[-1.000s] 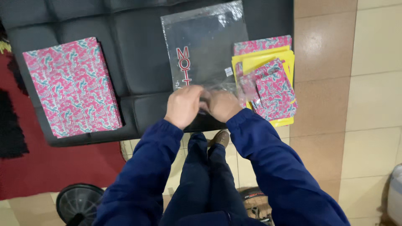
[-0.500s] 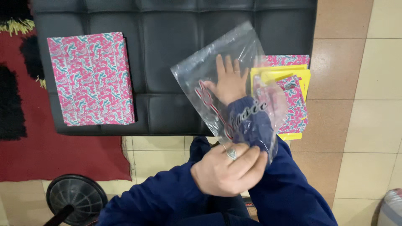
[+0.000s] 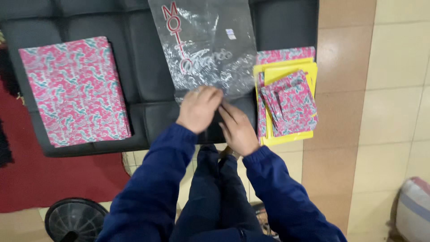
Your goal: The person places a stack of folded patterned clothes and yellow papers into a plastic shipping bag, seals it by hand, and then retrieves another plastic bag from a shelf to repeat the process.
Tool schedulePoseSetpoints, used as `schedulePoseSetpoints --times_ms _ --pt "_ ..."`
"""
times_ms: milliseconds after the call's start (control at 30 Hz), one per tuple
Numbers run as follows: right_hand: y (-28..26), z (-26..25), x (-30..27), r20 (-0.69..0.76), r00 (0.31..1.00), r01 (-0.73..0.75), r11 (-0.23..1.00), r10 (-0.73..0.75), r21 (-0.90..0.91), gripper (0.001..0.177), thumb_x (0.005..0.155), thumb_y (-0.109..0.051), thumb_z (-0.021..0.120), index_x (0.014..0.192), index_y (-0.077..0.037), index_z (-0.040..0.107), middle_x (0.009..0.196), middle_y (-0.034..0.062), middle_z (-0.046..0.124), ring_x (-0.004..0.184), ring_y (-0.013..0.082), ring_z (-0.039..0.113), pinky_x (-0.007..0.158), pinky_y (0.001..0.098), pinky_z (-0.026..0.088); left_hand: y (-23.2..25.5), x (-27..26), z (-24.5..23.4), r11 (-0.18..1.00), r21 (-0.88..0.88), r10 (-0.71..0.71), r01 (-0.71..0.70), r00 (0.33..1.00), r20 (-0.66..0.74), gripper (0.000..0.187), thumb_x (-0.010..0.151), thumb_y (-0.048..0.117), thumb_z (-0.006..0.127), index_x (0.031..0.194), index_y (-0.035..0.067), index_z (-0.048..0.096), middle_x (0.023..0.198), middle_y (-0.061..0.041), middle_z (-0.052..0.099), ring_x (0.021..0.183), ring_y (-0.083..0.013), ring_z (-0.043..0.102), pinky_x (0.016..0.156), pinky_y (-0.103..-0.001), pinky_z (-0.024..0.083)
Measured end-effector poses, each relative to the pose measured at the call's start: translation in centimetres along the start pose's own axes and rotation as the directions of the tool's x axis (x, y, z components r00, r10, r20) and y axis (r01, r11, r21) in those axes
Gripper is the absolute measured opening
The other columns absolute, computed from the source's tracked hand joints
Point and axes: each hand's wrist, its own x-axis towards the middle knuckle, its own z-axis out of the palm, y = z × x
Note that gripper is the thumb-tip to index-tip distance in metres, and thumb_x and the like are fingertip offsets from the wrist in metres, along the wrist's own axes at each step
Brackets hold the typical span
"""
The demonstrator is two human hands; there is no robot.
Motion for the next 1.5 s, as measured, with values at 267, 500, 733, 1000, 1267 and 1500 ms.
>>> schedulePoseSetpoints --times_ms 267,500,733,1000,1267,1500 --pt "10.5 -4.3 -13.5 -0.086 0.952 -0.289 0.954 0.295 0.084 0.034 0.09 -0.02 0.079 0.119 -0.005 0.071 0.125 0.0175 0.07 0.122 0.0368 0.065 0.101 0.0454 0.053 2.2 0.7 -1.3 0.959 0.048 -0.238 0.278 0.707 0.667 0.072 0.088 0.028 0.081 0.148 0.003 0.049 0.148 -0.022 0.051 0.14 -0.0399 0.046 0.114 -0.052 0.037" --pt "21.2 -7.3 -12.5 -0.161 0.868 -0.484 0.874 0.47 -0.056 0.061 0.09 -0.022 0.084 0.142 -0.001 0.061 0.143 0.0267 0.058 0.126 0.0465 0.059 0.105 0.0545 0.049 12.3 0.2 4.0 0.838 -0.403 -0.083 0.369 0.814 0.575 0.066 0.089 0.035 0.077 0.14 -0.002 0.057 0.139 -0.025 0.057 0.131 -0.0423 0.055 0.108 -0.051 0.045" --pt "24.0 -4.1 -12.7 -0.053 0.695 -0.713 0.697 0.717 0.069 0.064 0.1 -0.039 0.071 0.152 -0.008 0.05 0.148 0.0231 0.055 0.13 0.0442 0.057 0.112 0.0534 0.044 17.0 2.1 9.9 0.738 -0.525 -0.126 0.423 0.852 0.508 0.071 0.098 0.029 0.067 0.146 -0.017 0.041 0.152 -0.039 0.039 0.142 -0.0503 0.042 0.121 -0.051 0.033" --pt "23.8 -4.1 -13.8 -0.099 0.759 -0.626 0.763 0.644 0.165 0.067 0.097 -0.027 0.076 0.15 0.004 0.048 0.149 0.0314 0.05 0.136 0.0486 0.05 0.115 0.0554 0.04 17.0 3.6 9.6 0.721 -0.517 -0.139 0.461 0.827 0.545 0.072 0.097 0.026 0.067 0.151 -0.012 0.037 0.159 -0.034 0.031 0.147 -0.0491 0.035 0.123 -0.05 0.03" --pt "25.7 -4.5 -17.0 0.006 0.627 -0.711 0.569 0.779 0.412 0.06 0.101 -0.025 0.073 0.148 0.004 0.051 0.14 0.0308 0.057 0.131 0.0452 0.055 0.107 0.0512 0.048 17.4 -1.4 12.7 -0.198 -0.249 -0.513 0.948 0.116 0.85 0.103 0.077 0.047 0.09 0.151 -0.002 0.038 0.128 -0.019 0.064 0.114 -0.0236 0.068 0.096 -0.031 0.059" --pt "26.2 -3.4 -17.6 -0.071 0.603 -0.631 0.529 0.795 0.568 0.057 0.099 -0.021 0.079 0.144 0.005 0.055 0.129 0.0239 0.054 0.119 0.0351 0.06 0.103 0.0414 0.052 19.4 2.6 12.3 -0.346 -0.22 -0.471 0.912 0.034 0.882 0.117 0.07 0.054 0.093 0.149 -0.013 0.037 0.113 -0.017 0.06 0.101 -0.022 0.066 0.08 -0.035 0.058"
